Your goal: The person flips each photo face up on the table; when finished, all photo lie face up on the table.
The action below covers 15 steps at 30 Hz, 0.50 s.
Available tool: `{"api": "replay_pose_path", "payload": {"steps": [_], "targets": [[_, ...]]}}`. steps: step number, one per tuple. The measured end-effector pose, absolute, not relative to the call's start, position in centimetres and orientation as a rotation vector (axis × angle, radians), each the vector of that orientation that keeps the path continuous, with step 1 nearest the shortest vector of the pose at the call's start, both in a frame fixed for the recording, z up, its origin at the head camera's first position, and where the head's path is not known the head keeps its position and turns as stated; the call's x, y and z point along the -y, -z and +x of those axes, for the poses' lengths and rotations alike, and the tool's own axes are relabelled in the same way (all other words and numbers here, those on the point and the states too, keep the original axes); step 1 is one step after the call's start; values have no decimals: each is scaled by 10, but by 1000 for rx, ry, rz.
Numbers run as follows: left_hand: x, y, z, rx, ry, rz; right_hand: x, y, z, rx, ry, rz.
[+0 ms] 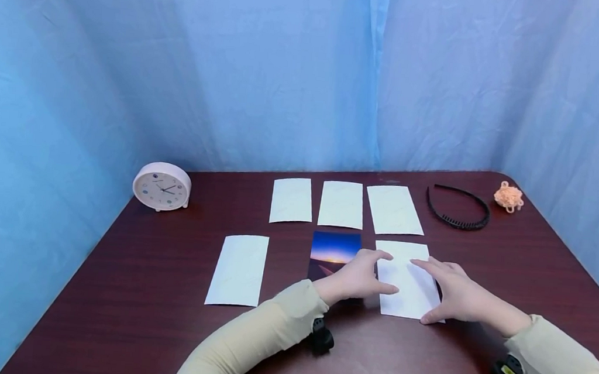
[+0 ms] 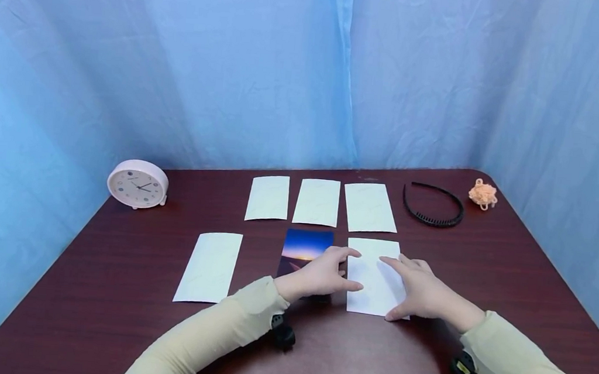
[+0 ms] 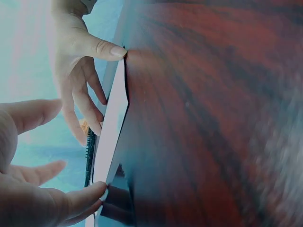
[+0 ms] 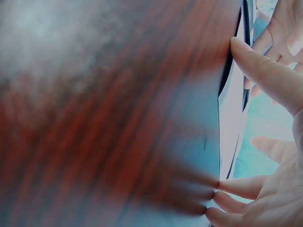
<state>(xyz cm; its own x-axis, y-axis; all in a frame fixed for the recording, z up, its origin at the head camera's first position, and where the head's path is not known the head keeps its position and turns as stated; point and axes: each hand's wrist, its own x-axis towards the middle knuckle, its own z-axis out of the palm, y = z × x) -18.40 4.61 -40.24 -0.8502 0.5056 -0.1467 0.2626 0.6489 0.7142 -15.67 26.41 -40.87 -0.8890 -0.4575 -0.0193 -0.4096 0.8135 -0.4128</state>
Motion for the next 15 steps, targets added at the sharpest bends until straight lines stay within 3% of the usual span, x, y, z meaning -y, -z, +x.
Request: {"api": "replay_pose_path", "payload": {"steps": [8,15], "targets": [[-49,407,-185,-2397,-1287,411,-263,409,-154,-2880,560,-685],[-46,406,-188,-2450,-1028,593,-262,403,-152,-2900,436,-728]]}}
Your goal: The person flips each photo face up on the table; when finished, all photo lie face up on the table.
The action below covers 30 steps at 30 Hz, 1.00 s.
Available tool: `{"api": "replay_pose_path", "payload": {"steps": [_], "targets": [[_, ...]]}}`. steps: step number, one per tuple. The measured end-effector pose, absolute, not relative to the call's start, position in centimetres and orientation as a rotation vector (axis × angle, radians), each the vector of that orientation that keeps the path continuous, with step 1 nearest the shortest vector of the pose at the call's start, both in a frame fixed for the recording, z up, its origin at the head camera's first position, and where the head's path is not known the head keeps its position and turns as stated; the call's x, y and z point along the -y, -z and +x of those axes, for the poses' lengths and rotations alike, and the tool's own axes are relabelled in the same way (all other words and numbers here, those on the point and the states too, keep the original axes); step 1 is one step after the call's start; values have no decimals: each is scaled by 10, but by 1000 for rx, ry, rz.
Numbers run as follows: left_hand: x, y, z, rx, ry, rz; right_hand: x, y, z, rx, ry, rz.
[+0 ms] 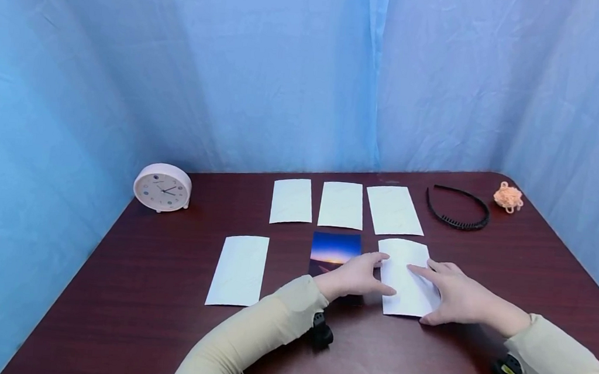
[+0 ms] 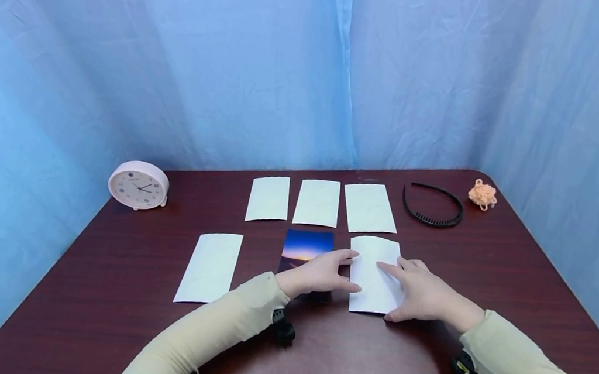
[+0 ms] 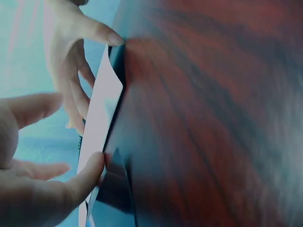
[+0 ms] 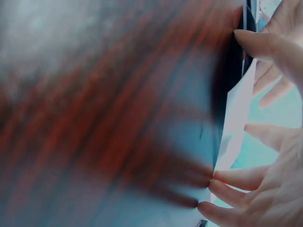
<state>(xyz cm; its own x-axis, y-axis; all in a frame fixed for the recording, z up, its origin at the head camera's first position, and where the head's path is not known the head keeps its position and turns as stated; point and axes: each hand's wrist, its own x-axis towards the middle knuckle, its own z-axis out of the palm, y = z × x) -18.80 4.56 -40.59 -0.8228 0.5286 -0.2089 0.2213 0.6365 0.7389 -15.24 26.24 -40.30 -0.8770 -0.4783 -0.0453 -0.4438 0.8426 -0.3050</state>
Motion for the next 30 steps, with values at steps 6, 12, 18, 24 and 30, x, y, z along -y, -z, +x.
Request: {"api": "replay_pose_path", "payload": {"steps": [6,12,18,24,30], "targets": [[-46,406,-187,-2522,-521,1028,-262,400,-152,-2906,378,-854],[-47,403,-185,-2512,-382,1165,-269,396,-159,-2884,520,-937],[-39,400,-191,-2378,-687,1050,-278,391,-163,-2804,754,-816],[-35,401,-195,-2361,-913,981,-281,389,-165,-2796,984,-687],[-33,400,-198,-2410,-1062,928,-284,392,-165,-2941,1068,-627]]}}
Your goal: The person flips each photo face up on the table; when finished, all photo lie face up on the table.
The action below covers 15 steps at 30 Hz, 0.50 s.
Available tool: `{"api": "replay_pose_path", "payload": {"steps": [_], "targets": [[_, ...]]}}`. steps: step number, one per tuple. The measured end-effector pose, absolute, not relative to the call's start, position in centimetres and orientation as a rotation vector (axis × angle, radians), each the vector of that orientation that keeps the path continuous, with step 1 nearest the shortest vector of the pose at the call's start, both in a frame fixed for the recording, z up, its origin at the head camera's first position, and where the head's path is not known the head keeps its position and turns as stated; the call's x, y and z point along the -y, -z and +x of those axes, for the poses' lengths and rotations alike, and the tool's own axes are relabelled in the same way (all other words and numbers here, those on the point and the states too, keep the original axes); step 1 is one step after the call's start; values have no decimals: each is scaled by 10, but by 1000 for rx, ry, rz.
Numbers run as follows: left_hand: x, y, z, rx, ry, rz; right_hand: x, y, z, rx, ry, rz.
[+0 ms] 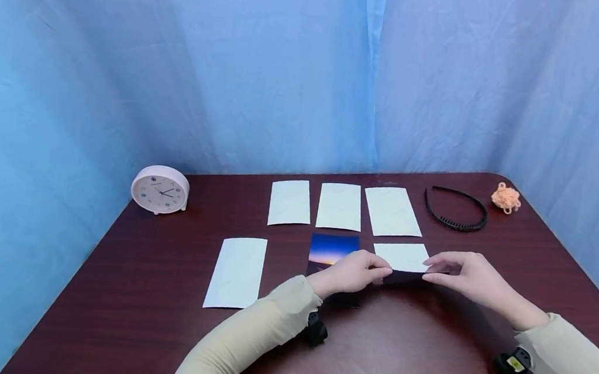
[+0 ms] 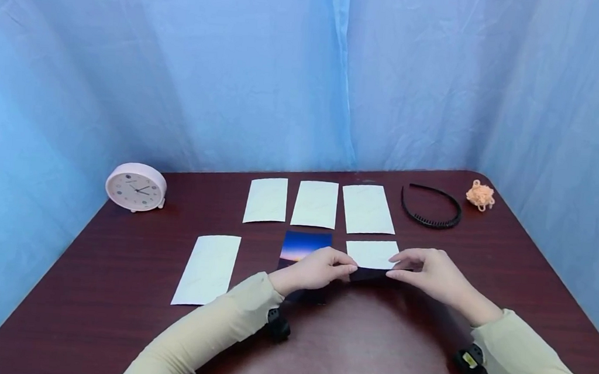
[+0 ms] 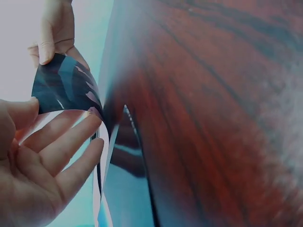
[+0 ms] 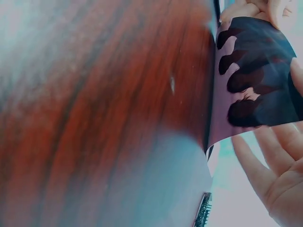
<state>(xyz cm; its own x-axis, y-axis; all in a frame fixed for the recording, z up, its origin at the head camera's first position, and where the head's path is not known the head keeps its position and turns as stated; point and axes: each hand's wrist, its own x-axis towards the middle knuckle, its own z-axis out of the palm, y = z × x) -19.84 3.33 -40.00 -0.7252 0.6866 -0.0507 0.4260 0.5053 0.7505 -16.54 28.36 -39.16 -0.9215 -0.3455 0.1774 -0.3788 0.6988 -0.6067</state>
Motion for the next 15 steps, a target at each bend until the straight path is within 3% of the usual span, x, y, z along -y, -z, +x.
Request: {"api": "replay_pose_path", "payload": {"steps": [15], "targets": [[-25,397,-204,-2386,-1404,850,-294,399,-174,2746,-1146,481]]}}
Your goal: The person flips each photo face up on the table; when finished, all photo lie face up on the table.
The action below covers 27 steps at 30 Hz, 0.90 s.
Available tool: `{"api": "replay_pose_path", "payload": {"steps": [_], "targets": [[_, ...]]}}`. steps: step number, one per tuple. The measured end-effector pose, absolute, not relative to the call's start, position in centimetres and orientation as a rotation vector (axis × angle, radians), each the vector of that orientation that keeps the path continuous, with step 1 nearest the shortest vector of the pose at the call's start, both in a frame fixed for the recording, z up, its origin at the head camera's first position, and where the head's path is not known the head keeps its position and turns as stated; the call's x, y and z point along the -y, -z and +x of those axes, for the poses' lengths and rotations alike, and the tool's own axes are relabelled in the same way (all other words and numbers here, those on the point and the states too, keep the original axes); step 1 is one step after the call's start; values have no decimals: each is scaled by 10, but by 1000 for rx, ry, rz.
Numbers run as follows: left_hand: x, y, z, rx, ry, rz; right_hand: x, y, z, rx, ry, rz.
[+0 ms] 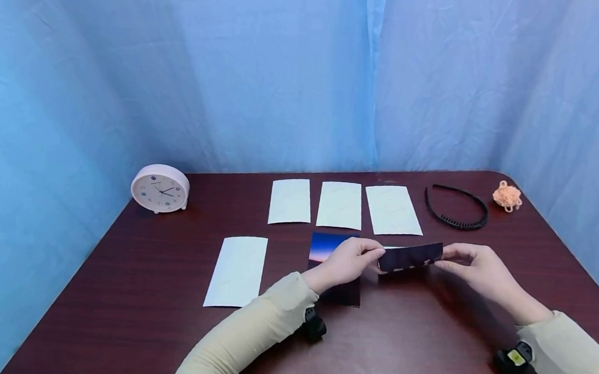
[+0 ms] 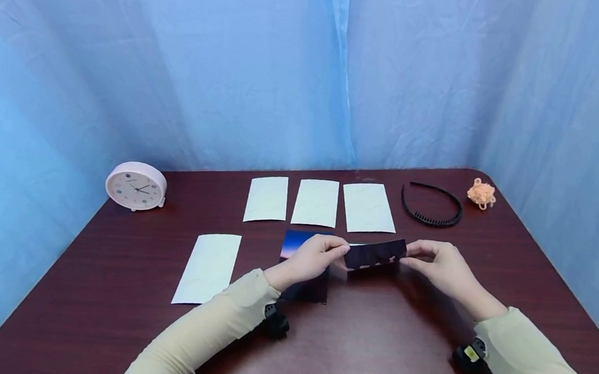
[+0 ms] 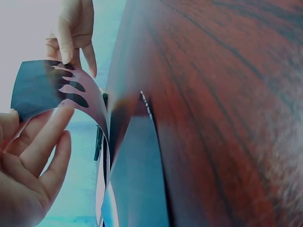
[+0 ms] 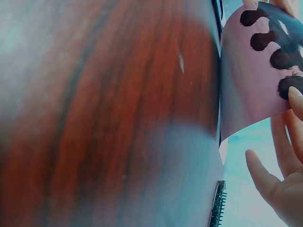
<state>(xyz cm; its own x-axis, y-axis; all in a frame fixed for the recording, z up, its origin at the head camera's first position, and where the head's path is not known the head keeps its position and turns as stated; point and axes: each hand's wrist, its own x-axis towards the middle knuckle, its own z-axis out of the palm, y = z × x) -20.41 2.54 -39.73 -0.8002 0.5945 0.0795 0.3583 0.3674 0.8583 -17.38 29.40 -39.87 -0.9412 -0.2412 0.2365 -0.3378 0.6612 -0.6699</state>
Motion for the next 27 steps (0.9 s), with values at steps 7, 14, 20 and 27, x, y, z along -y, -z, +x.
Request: {"api": "replay_pose_path", "payload": {"steps": [7,14,20,27], "targets": [[-26,395,-204,-2341,-1526,847,-293,397,-173,2685,-1151,459],[-27,390,-204,-2323,-1751,713,-290,389,-173,2569,-1184,384],[-28,388,-205,-2254,-1910,595,-288,380,-176,2509,-1251,255],[-30,391,-203,-2245,-1901,550,-281,383,-179,2328,-1713,197]]}}
